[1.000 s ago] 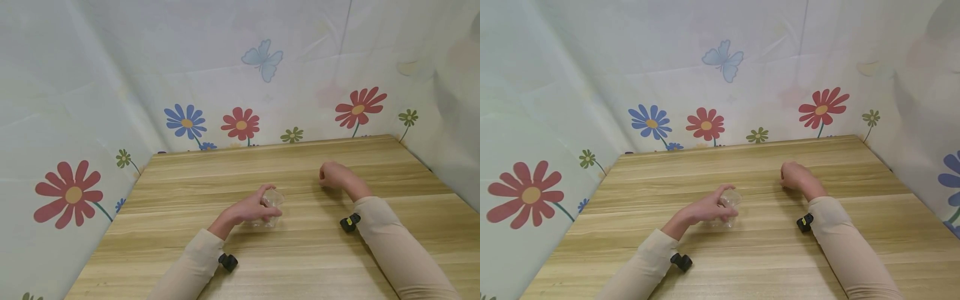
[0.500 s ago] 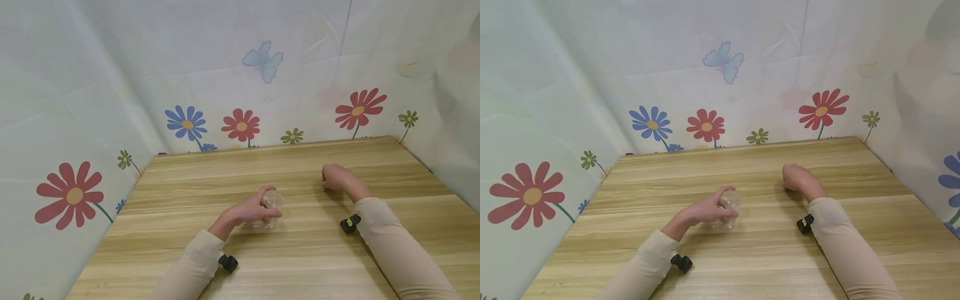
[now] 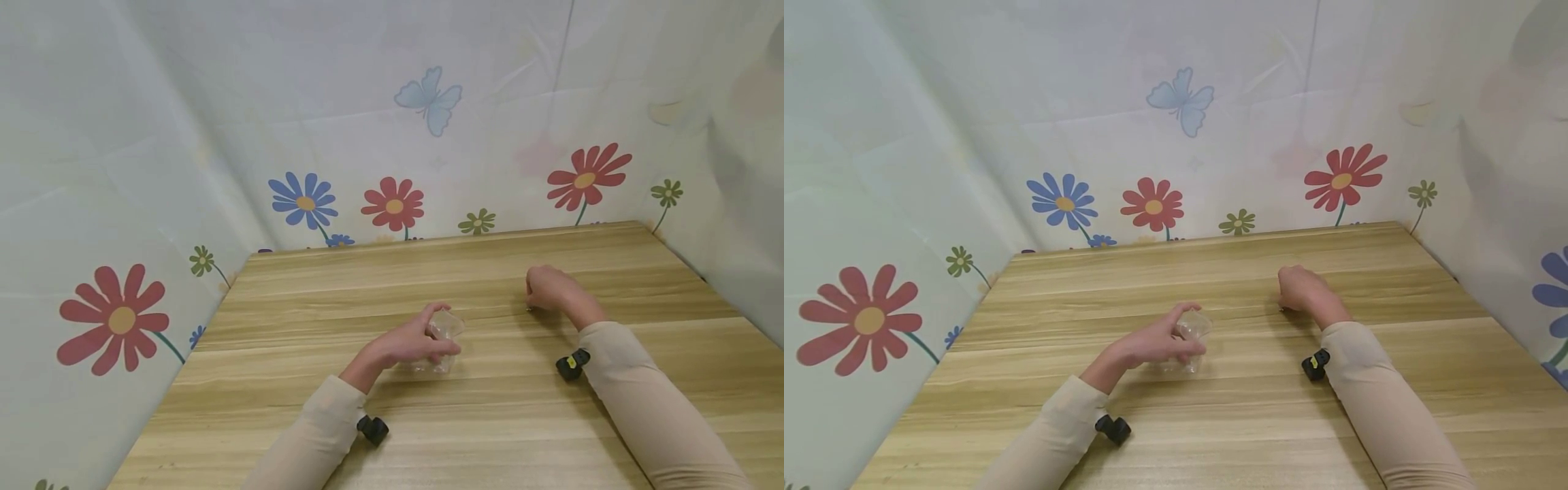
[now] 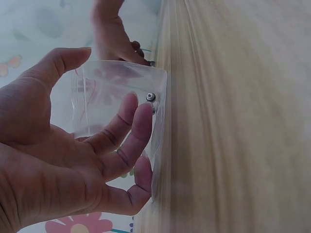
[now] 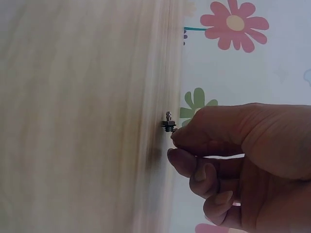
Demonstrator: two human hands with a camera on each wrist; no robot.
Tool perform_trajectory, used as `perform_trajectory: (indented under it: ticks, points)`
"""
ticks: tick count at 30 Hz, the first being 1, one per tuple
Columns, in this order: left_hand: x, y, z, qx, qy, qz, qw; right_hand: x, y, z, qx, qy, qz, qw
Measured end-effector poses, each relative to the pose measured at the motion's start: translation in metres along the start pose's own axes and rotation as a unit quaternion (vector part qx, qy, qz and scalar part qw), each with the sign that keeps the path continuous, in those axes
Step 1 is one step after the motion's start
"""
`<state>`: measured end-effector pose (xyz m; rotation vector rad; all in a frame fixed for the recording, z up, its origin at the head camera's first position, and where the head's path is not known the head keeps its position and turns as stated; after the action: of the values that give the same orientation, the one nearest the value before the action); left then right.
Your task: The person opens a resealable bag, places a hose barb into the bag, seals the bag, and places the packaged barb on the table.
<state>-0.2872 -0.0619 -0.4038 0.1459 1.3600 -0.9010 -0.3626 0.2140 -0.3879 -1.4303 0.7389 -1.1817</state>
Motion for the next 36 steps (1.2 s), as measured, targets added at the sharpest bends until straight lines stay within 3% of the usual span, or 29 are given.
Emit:
perform_trajectory:
  ticks: [8,25,36]
  points:
    - [0.0,0.0,0.0,0.001,-0.004,0.002,1.0,0.015,-0.007,0.004,-0.009,-0.028,-0.031,0.9991]
    - [0.001,0.002,0.001,-0.004,-0.008,0.004,0.9999,0.094,-0.035,0.032,-0.06,-0.126,-0.044,0.9892]
    - [0.001,0.001,0.0,-0.005,-0.006,0.007,0.9999,0.125,-0.028,0.037,-0.062,-0.187,-0.046,0.9794]
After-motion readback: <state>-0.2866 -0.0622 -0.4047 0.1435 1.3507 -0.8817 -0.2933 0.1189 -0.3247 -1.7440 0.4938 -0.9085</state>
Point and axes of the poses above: each hand's wrist, its own z-axis away from the middle knuckle, its own y-axis out of the palm, x = y × z, the point moved 4 cm from there along -z, towards the middle knuckle
